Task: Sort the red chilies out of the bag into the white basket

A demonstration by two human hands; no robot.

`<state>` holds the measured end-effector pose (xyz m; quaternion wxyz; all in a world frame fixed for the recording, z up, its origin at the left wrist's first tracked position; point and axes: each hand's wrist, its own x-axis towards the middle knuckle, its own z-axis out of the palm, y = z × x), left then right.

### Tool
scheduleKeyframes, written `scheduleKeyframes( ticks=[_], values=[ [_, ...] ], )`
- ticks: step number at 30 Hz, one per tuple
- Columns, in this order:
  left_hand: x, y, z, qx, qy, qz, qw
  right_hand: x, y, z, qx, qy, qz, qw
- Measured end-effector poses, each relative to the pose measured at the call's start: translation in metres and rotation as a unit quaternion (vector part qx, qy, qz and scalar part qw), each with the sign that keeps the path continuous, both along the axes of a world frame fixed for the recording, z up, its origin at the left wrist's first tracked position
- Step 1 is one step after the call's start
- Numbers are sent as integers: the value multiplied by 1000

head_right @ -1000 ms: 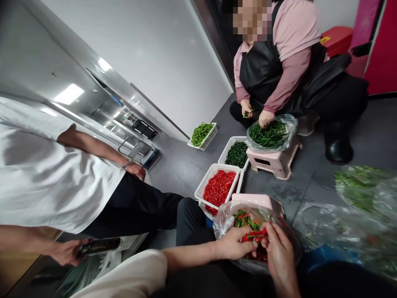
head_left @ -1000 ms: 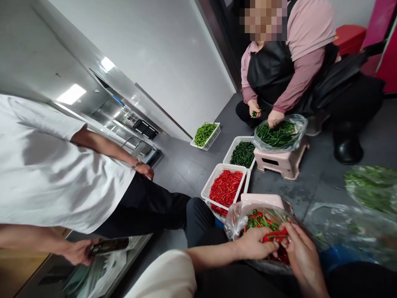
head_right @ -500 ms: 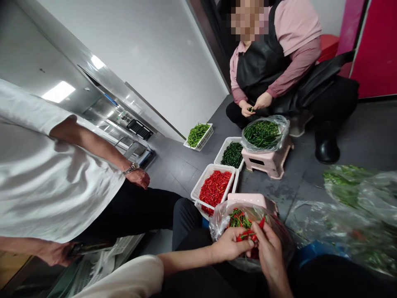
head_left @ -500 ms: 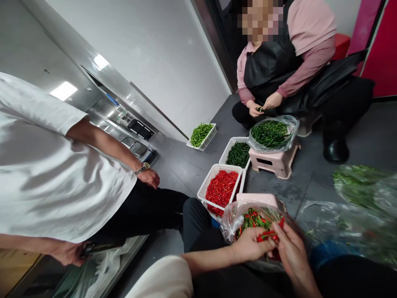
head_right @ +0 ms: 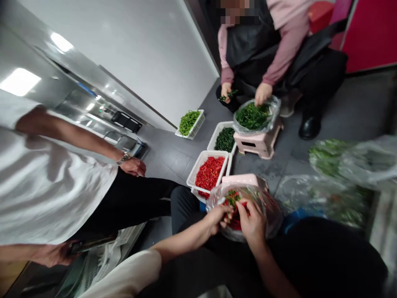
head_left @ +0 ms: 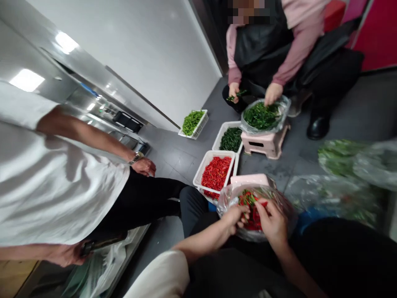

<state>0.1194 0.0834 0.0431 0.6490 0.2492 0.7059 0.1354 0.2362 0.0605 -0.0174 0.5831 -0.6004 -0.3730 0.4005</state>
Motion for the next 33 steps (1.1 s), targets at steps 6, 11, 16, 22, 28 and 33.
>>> scheduleKeyframes(
  ticks=[6, 11, 16, 22, 28, 33],
  values=[
    [-31, 11, -12, 18, -77, -21, 997, -4, 13, 1, -149, 364, 44, 918],
    [-41, 15, -17, -2, -139, -45, 989, -16, 14, -10, -184, 345, 115, 913],
    [-53, 21, -28, -24, -218, -83, 972, -16, 17, -14, -162, 292, 217, 917],
    [-59, 28, -32, -58, -241, -127, 960, -18, 19, -18, -132, 258, 287, 913],
    [-64, 23, -29, -34, -221, -101, 969, -21, 19, -28, -107, 221, 164, 955],
    [-66, 16, -33, 20, -187, -42, 981, -20, 18, -16, -129, 218, 128, 959]
  ],
)
